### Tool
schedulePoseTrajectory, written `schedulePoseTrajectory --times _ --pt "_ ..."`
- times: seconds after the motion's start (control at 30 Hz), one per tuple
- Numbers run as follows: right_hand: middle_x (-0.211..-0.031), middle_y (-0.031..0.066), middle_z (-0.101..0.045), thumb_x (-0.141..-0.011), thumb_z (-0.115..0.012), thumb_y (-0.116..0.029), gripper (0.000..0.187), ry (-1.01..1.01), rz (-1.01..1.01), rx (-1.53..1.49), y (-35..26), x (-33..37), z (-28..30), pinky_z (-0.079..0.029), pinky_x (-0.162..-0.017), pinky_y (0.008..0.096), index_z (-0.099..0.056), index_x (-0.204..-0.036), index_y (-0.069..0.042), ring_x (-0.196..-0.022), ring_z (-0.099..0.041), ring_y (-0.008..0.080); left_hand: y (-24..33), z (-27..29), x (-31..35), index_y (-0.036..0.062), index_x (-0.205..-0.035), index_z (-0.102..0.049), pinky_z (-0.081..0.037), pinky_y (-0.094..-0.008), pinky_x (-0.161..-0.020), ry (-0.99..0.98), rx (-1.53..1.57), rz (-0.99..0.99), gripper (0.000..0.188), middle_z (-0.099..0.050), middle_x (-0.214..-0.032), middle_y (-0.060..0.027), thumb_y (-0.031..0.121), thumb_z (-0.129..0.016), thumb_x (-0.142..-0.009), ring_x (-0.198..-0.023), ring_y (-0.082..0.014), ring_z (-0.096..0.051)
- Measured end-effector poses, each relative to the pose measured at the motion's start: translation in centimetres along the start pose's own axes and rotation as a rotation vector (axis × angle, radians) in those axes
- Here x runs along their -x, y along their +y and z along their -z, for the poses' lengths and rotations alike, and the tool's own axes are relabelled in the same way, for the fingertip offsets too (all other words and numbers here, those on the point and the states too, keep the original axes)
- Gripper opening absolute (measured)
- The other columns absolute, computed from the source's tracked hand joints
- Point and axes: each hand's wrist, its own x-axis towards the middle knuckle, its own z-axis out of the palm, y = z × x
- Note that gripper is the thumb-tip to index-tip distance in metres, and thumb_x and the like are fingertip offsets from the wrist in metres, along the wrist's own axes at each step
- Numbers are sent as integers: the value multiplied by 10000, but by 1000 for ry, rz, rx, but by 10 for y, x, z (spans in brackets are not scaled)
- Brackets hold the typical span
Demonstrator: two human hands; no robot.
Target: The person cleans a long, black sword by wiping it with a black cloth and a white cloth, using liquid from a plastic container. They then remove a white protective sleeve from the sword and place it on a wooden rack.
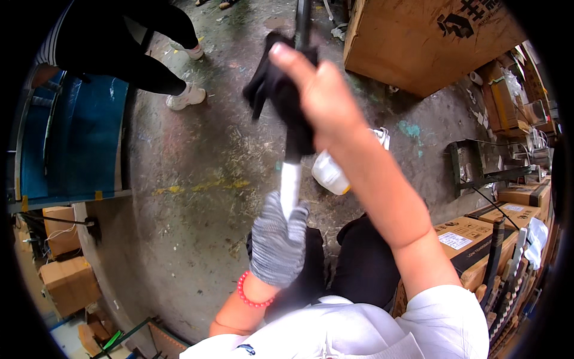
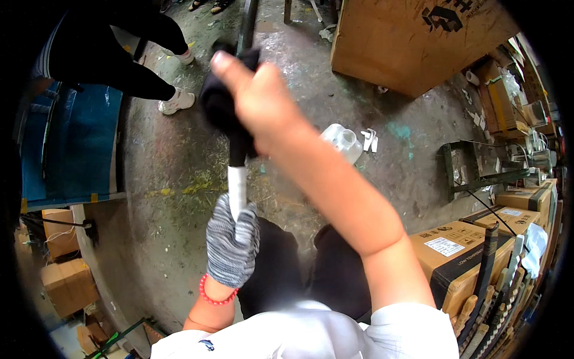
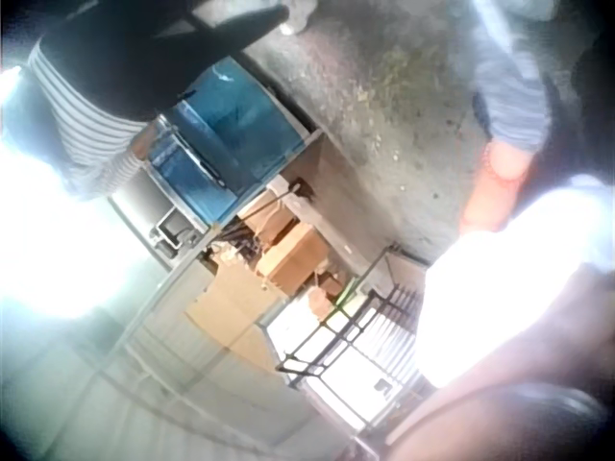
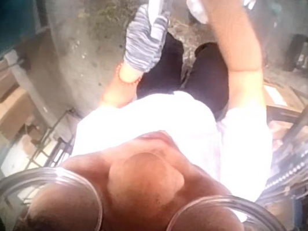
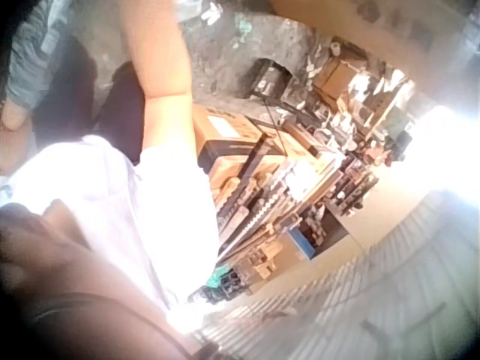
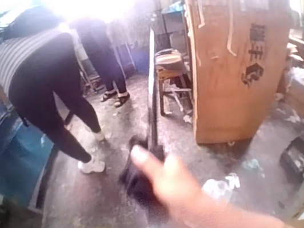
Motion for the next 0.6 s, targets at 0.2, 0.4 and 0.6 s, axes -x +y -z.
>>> schedulePoseTrajectory --times 0.2,0.4,0.6 --pt "-655 26 -568 -790 -664 -359 328 -308 55 -401 3 -33 8 -442 -503 254 -569 -771 -45 -548 -538 111 27 30 -2 103 -816 -443 -269 -176 -322 -679 1346 582 175 -372 -526 51 233 -534 -891 -367 -43 -328" --pt "-651 4 -529 -811 -643 -311 283 -259 -205 -288 29 39 -20 -423 -485 235 -537 -769 -52 -528 -495 82 0 26 -23 77 -1166 -493 -286 -202 -329 -946 1935 483 329 -372 -555 62 303 -417 -939 -375 -41 -332" --pt "-622 12 -516 -829 -618 -264 287 -154 -47 -150 13 21 -11 -414 -425 252 -521 -751 -5 -481 -495 102 17 25 -7 76 -891 -491 -261 -196 -298 -635 1374 477 220 -338 -492 54 292 -535 -893 -330 -33 -280"
